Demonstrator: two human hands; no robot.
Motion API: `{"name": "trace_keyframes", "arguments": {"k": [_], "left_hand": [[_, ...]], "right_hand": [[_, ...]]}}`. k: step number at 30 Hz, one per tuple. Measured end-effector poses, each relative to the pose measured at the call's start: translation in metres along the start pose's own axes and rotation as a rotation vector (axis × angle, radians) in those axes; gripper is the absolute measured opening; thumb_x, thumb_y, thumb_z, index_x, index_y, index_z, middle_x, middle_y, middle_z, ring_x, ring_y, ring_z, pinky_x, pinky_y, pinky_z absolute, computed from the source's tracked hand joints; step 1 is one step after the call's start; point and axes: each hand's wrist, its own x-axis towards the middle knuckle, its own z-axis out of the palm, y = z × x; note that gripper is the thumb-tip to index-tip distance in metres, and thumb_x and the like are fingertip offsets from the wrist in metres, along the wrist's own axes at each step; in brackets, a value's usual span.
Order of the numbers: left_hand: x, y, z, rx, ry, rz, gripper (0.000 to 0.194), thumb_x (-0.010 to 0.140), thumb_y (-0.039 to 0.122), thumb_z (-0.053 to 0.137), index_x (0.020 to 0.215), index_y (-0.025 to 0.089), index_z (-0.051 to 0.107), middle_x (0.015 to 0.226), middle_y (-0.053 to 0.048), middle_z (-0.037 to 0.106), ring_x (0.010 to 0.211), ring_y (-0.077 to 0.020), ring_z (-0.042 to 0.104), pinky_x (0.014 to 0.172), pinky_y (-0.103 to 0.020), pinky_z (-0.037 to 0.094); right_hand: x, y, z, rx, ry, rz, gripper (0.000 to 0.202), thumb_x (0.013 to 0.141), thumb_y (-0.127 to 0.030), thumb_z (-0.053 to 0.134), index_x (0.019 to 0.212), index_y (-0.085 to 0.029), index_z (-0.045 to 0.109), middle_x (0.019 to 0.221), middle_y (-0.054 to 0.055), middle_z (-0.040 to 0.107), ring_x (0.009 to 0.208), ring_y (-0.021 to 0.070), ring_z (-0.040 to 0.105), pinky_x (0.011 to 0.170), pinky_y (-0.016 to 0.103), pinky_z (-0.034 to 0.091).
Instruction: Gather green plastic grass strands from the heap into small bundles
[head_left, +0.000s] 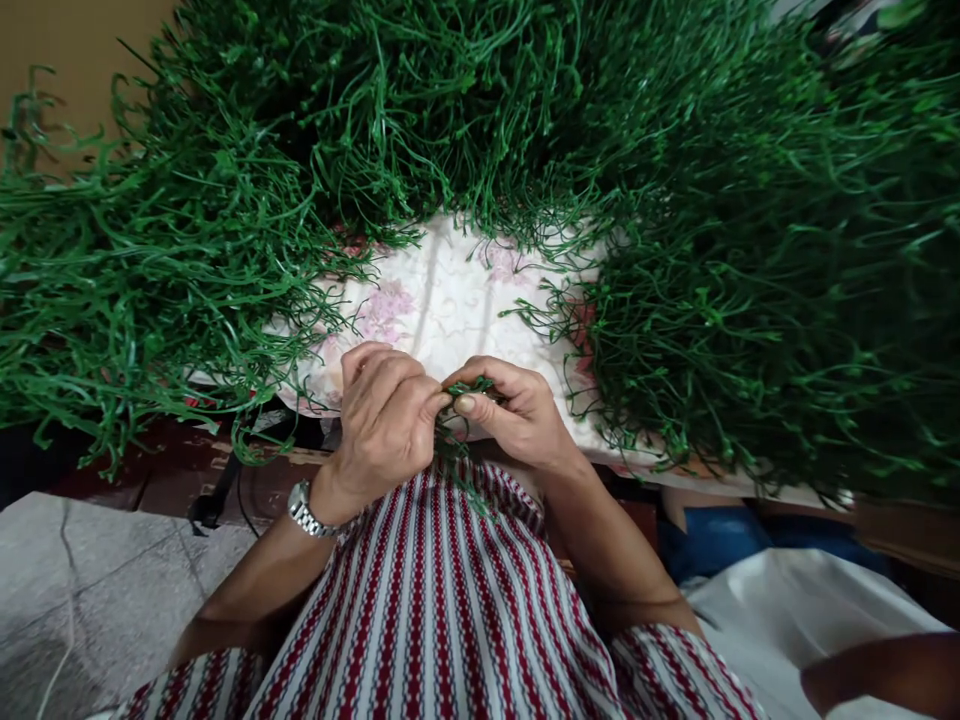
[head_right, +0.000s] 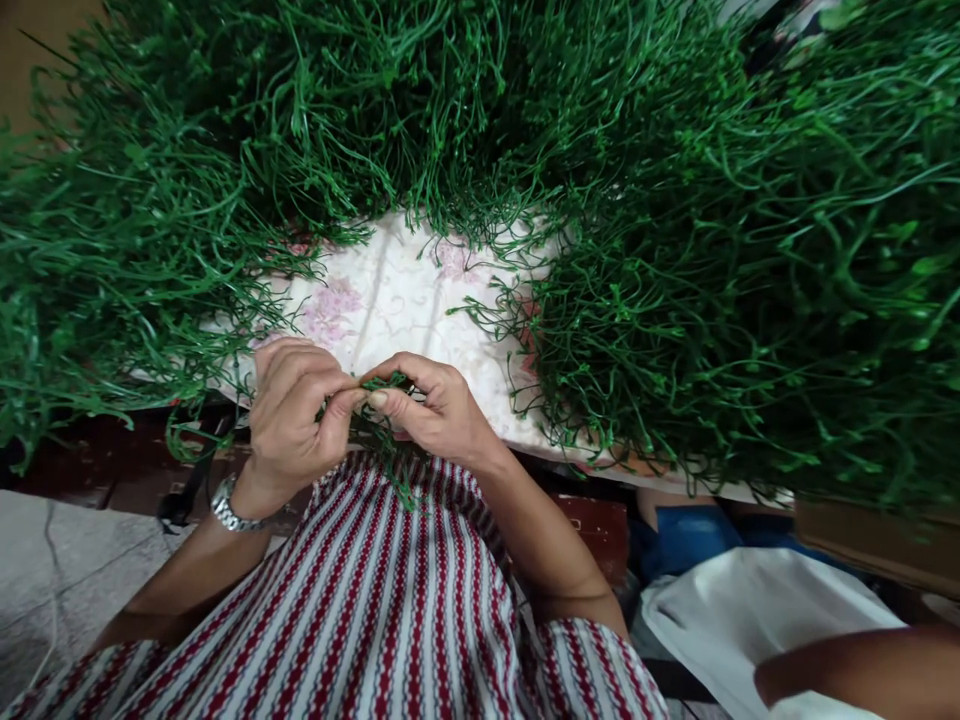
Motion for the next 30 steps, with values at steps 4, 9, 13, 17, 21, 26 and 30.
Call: {"name": "trace_keyframes", "arguments": {"k": [4,9,13,17,21,26,30], "left_hand": [[0.001,-0.005,-0.005,-0.168,-0.139,-0.02,0.006,0.082,0.017,0.051,0.077,0.019,0.049,0.072,-0.004,0.053,0.075,-0.018,0.051,0.074,-0.037,0.043],[0.001,-0.006,-0.009,-0.457,-0.309,-0.145,0.013,0.087,0.019,0.045,0.074,0.019,0.048,0.072,-0.003,0.052,0.074,-0.0163,0.05,0.068,-0.032,0.043],[0.0,-0.004,-0.005,-0.598,-0.256,-0.241,0.014,0.087,0.022,0.047,0.073,0.019,0.048,0.071,-0.002,0.052,0.072,-0.0148,0.052,0.065,-0.029,0.043],[-0.002,-0.002,0.0,-0.562,-0.14,-0.315,0.011,0.085,0.021,0.051,0.074,0.018,0.049,0.073,-0.002,0.051,0.072,-0.0137,0.051,0.064,-0.028,0.042],[-0.003,0.0,0.002,-0.476,-0.098,-0.281,0.009,0.084,0.016,0.051,0.075,0.018,0.049,0.074,-0.002,0.051,0.074,-0.0141,0.051,0.067,-0.03,0.042],[-0.002,-0.001,0.002,-0.516,-0.205,-0.28,0.011,0.085,0.018,0.049,0.075,0.019,0.048,0.073,-0.002,0.052,0.072,-0.0138,0.052,0.064,-0.028,0.042],[0.0,-0.007,-0.002,-0.472,-0.327,-0.215,0.013,0.087,0.017,0.045,0.074,0.019,0.046,0.071,-0.001,0.05,0.069,-0.0138,0.05,0.062,-0.028,0.041]], "right_hand": [[0.001,-0.001,-0.011,0.077,-0.164,0.036,0.024,0.085,-0.035,0.056,0.093,-0.013,0.059,0.075,0.001,0.056,0.058,0.0065,0.052,0.053,0.017,0.046],[0.006,0.003,-0.02,0.149,-0.358,0.023,0.028,0.086,-0.039,0.053,0.091,-0.012,0.057,0.072,0.001,0.055,0.062,0.0078,0.051,0.056,0.018,0.042],[0.005,0.01,-0.013,0.234,-0.298,0.065,0.032,0.082,-0.045,0.057,0.088,-0.013,0.056,0.069,-0.001,0.05,0.058,0.0072,0.046,0.052,0.018,0.039],[0.002,0.01,-0.001,0.247,-0.158,0.052,0.029,0.081,-0.041,0.06,0.089,-0.014,0.056,0.072,-0.001,0.049,0.058,0.0064,0.044,0.053,0.018,0.038],[0.001,0.009,0.008,0.169,-0.032,-0.013,0.027,0.078,-0.039,0.063,0.084,-0.014,0.055,0.072,-0.002,0.049,0.06,0.0063,0.045,0.055,0.018,0.037],[0.002,0.006,0.004,-0.016,-0.051,-0.093,0.023,0.082,-0.036,0.059,0.079,-0.014,0.052,0.07,-0.002,0.05,0.061,0.0068,0.045,0.057,0.019,0.037],[0.002,0.0,-0.008,-0.318,-0.124,-0.147,0.01,0.083,-0.024,0.054,0.08,-0.014,0.053,0.072,0.0,0.054,0.065,0.0086,0.048,0.061,0.02,0.037]]}}
